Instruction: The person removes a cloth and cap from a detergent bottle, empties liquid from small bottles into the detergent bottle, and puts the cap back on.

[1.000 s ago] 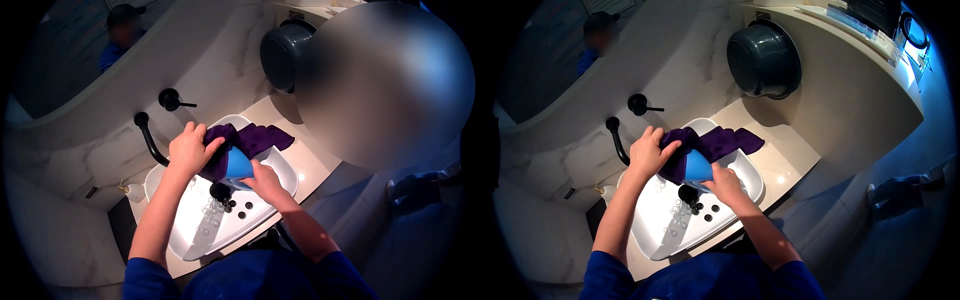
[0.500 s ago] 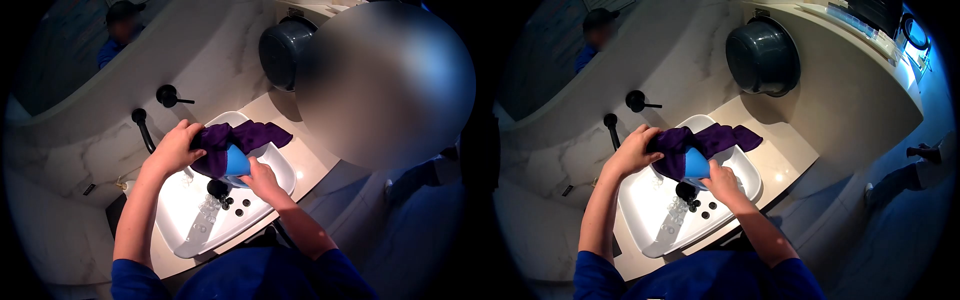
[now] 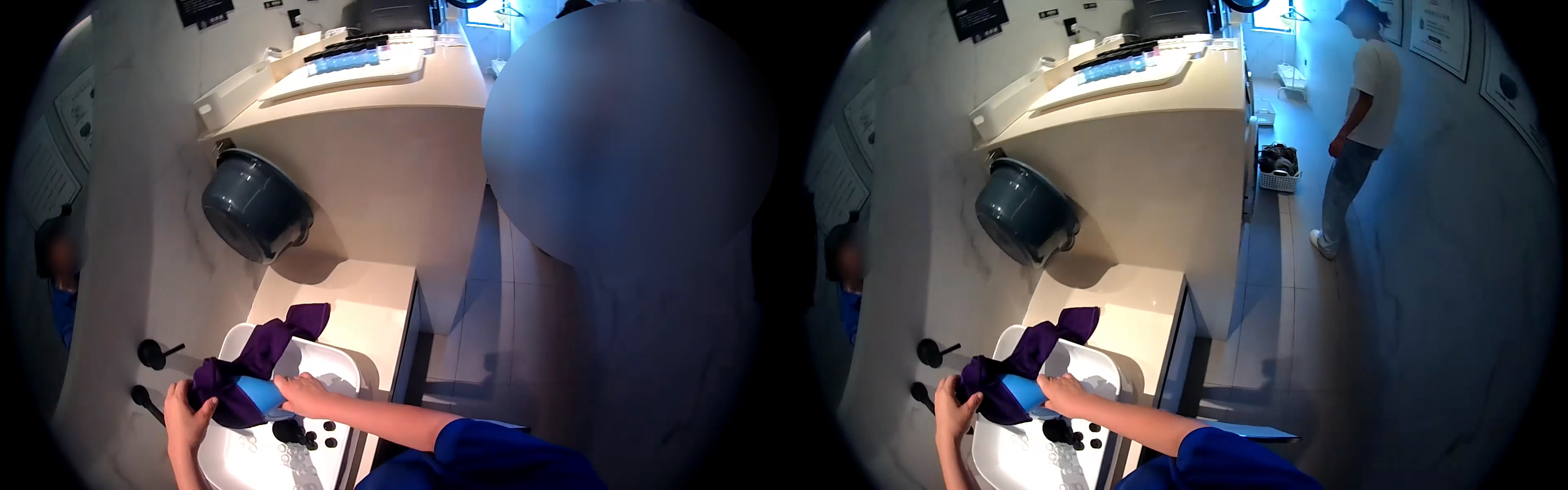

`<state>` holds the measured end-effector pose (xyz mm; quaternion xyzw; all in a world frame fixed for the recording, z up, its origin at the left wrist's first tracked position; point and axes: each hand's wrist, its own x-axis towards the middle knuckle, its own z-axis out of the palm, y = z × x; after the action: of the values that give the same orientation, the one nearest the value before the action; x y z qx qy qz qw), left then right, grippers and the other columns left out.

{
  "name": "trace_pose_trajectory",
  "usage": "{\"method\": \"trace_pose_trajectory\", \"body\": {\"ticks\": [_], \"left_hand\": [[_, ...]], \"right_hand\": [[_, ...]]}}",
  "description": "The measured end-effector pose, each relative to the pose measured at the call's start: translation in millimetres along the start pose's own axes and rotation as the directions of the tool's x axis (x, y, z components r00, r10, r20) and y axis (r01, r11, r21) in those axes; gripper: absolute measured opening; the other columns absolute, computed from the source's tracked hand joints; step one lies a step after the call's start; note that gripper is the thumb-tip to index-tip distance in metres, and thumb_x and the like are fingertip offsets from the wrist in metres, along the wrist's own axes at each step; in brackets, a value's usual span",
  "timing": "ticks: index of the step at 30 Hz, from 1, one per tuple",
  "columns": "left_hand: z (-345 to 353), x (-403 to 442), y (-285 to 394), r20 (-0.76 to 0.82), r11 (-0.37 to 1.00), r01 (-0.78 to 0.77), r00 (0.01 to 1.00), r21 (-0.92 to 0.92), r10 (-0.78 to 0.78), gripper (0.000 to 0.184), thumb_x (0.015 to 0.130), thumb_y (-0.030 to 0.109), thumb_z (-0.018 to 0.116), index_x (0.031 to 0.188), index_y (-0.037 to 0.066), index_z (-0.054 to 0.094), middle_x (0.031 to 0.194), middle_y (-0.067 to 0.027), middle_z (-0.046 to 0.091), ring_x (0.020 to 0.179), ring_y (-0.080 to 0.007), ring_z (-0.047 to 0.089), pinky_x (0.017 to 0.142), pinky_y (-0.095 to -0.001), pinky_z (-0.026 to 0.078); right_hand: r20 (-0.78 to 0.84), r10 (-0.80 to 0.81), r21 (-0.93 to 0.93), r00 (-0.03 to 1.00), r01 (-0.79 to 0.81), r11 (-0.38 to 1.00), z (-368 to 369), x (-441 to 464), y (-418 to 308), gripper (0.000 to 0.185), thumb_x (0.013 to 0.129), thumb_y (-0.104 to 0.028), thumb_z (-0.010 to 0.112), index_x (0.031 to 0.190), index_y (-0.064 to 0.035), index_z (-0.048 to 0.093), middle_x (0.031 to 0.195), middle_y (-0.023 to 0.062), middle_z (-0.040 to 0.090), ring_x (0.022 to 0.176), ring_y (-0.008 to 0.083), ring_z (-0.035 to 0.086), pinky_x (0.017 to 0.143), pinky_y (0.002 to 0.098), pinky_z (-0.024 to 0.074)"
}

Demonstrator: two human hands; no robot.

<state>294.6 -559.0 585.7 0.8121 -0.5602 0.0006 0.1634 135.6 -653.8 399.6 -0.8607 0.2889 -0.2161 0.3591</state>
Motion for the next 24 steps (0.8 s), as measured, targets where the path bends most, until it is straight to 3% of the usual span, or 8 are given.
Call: {"method": "trace_pose_trajectory", "body": {"ticks": [4,8,13,15,19,24], "left_hand": [[0,2,-6,0.022,0.995,-0.011,1.000,-0.095,0.013,0.046,0.058,0.005,0.078,0.099,-0.005,0.060,0.088,-0.0165,0.057,0.082,-0.0331,0.059,0.075,-0.0371,0.048],[-5,0,6,0.012,0.999,0.002,1.000,-0.045,-0.001,0.046,0.056,0.003,0.079,0.097,-0.006,0.060,0.086,-0.0161,0.056,0.078,-0.0319,0.060,0.073,-0.0368,0.048],[2,-4,1,-0.038,1.000,0.020,0.999,0.008,-0.020,0.043,0.062,0.014,0.079,0.094,-0.005,0.060,0.087,-0.0182,0.058,0.078,-0.0342,0.060,0.071,-0.0388,0.048],[7,-4,0,-0.085,0.984,0.079,0.994,0.162,-0.066,0.042,0.066,0.023,0.077,0.092,-0.004,0.058,0.088,-0.0207,0.060,0.079,-0.0378,0.059,0.070,-0.0420,0.048],[6,0,6,-0.036,0.956,0.179,0.984,0.231,-0.176,0.042,0.071,0.030,0.074,0.090,-0.002,0.055,0.088,-0.0214,0.060,0.083,-0.0388,0.059,0.072,-0.0433,0.047],[5,-7,7,-0.063,0.987,0.046,0.997,0.153,-0.036,0.042,0.072,0.025,0.073,0.104,0.001,0.059,0.094,-0.0170,0.058,0.086,-0.0356,0.059,0.075,-0.0407,0.047]], "right_hand": [[0.030,0.003,0.026,1.000,-0.004,1.000,-1,-1,1,0.041,0.075,-0.018,0.069,0.103,-0.0020,0.043,0.085,0.0172,0.064,0.086,0.0329,0.062,0.082,0.0405,0.0400],[0.069,0.023,0.005,0.997,-0.023,1.000,-4,-1,-1,0.044,0.076,-0.019,0.069,0.107,-0.0025,0.042,0.086,0.0164,0.064,0.086,0.0317,0.062,0.079,0.0396,0.0397],[0.075,0.015,-0.006,0.997,-0.015,1.000,0,0,-1,0.044,0.076,-0.018,0.069,0.107,-0.0021,0.042,0.086,0.0165,0.064,0.086,0.0316,0.062,0.080,0.0402,0.0401],[0.054,0.038,-0.012,0.998,-0.038,0.999,-2,-3,-3,0.041,0.077,-0.017,0.068,0.105,-0.0020,0.043,0.087,0.0171,0.063,0.088,0.0314,0.062,0.082,0.0410,0.0403],[0.049,0.025,-0.009,0.998,-0.025,1.000,-2,-3,-2,0.038,0.077,-0.016,0.067,0.103,-0.0021,0.044,0.089,0.0176,0.063,0.089,0.0314,0.062,0.083,0.0416,0.0403],[0.051,0.062,0.027,0.997,-0.063,0.998,-6,-4,-6,0.038,0.077,-0.015,0.067,0.102,-0.0023,0.043,0.091,0.0171,0.063,0.091,0.0317,0.062,0.082,0.0417,0.0396]]}}
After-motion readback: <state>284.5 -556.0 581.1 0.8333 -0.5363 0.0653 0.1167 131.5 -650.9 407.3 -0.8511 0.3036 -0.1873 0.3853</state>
